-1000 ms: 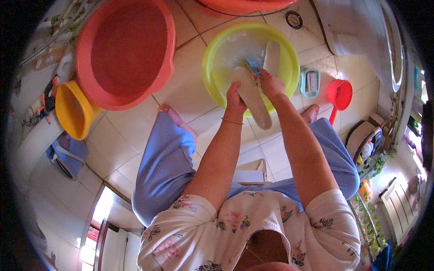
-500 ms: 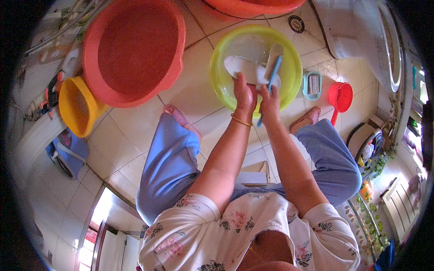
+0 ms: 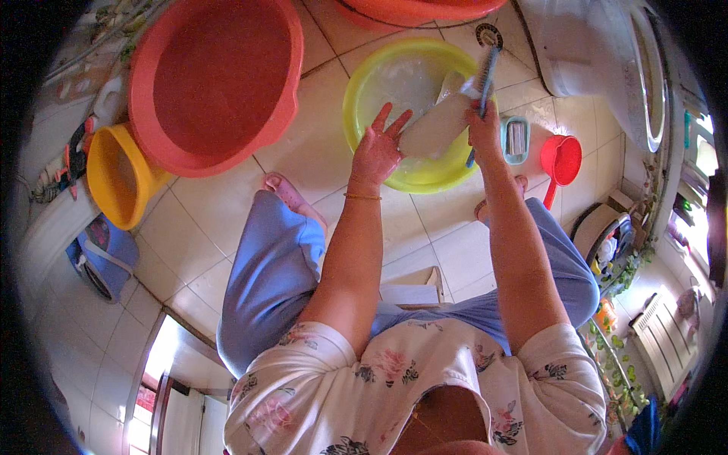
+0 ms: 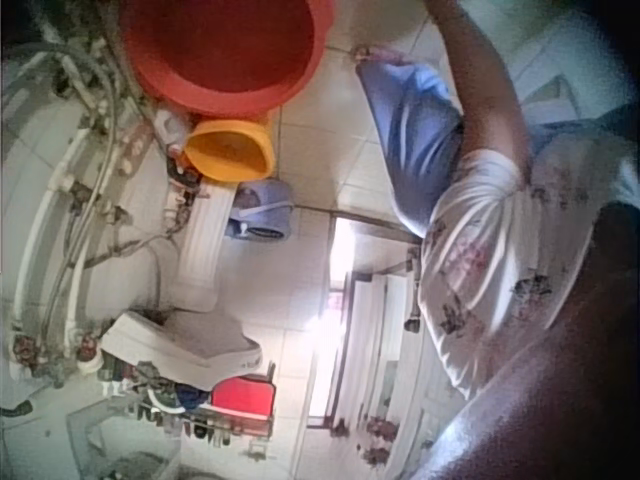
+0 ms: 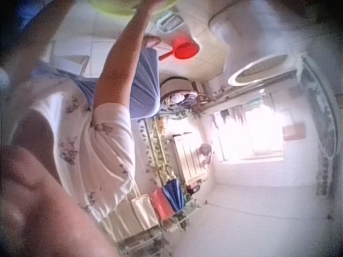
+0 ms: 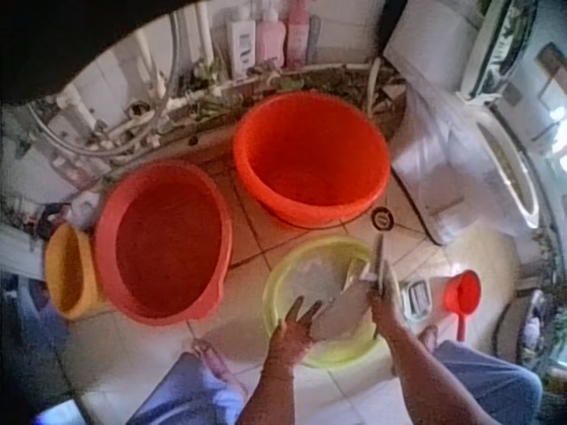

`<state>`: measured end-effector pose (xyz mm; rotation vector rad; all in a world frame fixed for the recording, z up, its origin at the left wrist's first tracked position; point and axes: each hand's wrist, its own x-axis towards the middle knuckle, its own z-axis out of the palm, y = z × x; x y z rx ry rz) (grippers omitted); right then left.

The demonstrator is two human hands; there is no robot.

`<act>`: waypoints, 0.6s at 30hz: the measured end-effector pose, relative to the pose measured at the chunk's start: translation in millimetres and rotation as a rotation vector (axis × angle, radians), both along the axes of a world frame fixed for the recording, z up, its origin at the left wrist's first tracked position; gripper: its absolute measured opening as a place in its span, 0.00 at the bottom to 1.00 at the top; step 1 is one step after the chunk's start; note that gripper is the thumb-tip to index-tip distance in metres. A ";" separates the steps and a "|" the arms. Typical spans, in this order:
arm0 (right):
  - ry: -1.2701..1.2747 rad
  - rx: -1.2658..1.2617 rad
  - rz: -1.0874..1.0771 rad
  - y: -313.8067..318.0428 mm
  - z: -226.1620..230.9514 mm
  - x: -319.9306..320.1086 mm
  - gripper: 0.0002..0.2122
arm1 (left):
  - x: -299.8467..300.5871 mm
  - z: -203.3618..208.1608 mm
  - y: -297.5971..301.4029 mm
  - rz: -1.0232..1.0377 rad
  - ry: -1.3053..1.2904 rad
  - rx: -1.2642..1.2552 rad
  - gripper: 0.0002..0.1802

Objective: The person scrubs a pair of light-colored slippers with a brush in a yellow basin of water, rinses them, and then carries them to a balcony to hang them on a clothesline to dry.

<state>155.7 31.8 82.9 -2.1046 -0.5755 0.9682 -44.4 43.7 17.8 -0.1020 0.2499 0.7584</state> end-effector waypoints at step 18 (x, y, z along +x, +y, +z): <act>-0.373 -0.349 0.930 -87.2 45.7 -84.6 0.20 | 27.2 -26.5 -22.6 0.066 0.188 -0.153 0.32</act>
